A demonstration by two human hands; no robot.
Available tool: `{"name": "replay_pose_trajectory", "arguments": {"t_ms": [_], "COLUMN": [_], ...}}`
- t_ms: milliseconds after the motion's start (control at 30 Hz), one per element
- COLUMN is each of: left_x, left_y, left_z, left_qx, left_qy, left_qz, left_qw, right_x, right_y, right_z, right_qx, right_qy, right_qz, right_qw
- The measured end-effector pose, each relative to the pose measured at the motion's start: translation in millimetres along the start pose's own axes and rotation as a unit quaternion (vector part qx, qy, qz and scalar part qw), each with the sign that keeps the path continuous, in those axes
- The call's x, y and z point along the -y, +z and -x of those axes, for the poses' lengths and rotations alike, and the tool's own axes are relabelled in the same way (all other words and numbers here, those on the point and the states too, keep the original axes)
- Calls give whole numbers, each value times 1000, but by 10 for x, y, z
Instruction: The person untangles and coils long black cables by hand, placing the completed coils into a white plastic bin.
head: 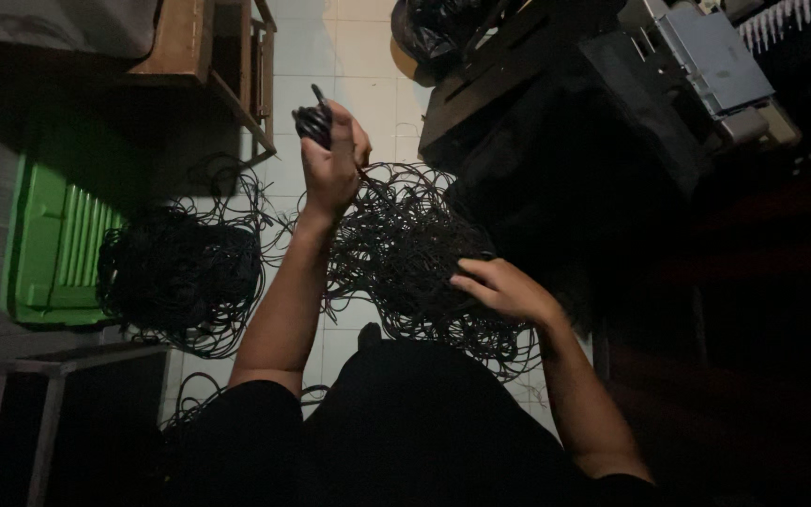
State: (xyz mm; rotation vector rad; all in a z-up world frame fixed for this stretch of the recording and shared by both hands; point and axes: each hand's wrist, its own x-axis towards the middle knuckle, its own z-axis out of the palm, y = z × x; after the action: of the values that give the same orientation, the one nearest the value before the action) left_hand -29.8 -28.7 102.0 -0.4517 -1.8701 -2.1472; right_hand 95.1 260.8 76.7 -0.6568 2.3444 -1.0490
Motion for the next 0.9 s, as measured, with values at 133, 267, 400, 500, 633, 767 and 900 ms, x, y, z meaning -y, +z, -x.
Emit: {"name": "replay_pose_trajectory", "arguments": {"t_ms": [133, 267, 400, 500, 633, 767, 900], "left_x": [134, 237, 265, 211, -17, -157, -199], "left_y": [-3, 227, 318, 300, 214, 178, 57], "left_z": [23, 317, 692, 833, 815, 739, 656], "left_qx": [162, 284, 503, 519, 437, 354, 255], "left_qy": [-180, -78, -300, -306, -294, -217, -234], "left_qz": [-337, -378, 2, 204, 363, 477, 506], "left_qw": [910, 878, 811, 772, 769, 775, 790], "right_x": [247, 278, 26, -295, -650, -704, -538], "right_y": [-212, -442, -722, -578, 57, 512, 685], "right_z": [195, 261, 137, -90, -440, -541, -561], "right_qx": [-38, -149, -257, -225, -133, -113, -102], "right_qy": [-27, -80, -46, -19, -64, -54, -27], "right_qz": [-15, 31, -89, -158, -198, -263, -245], "right_qw": [999, 985, 961, 961, 969, 957, 964]}}
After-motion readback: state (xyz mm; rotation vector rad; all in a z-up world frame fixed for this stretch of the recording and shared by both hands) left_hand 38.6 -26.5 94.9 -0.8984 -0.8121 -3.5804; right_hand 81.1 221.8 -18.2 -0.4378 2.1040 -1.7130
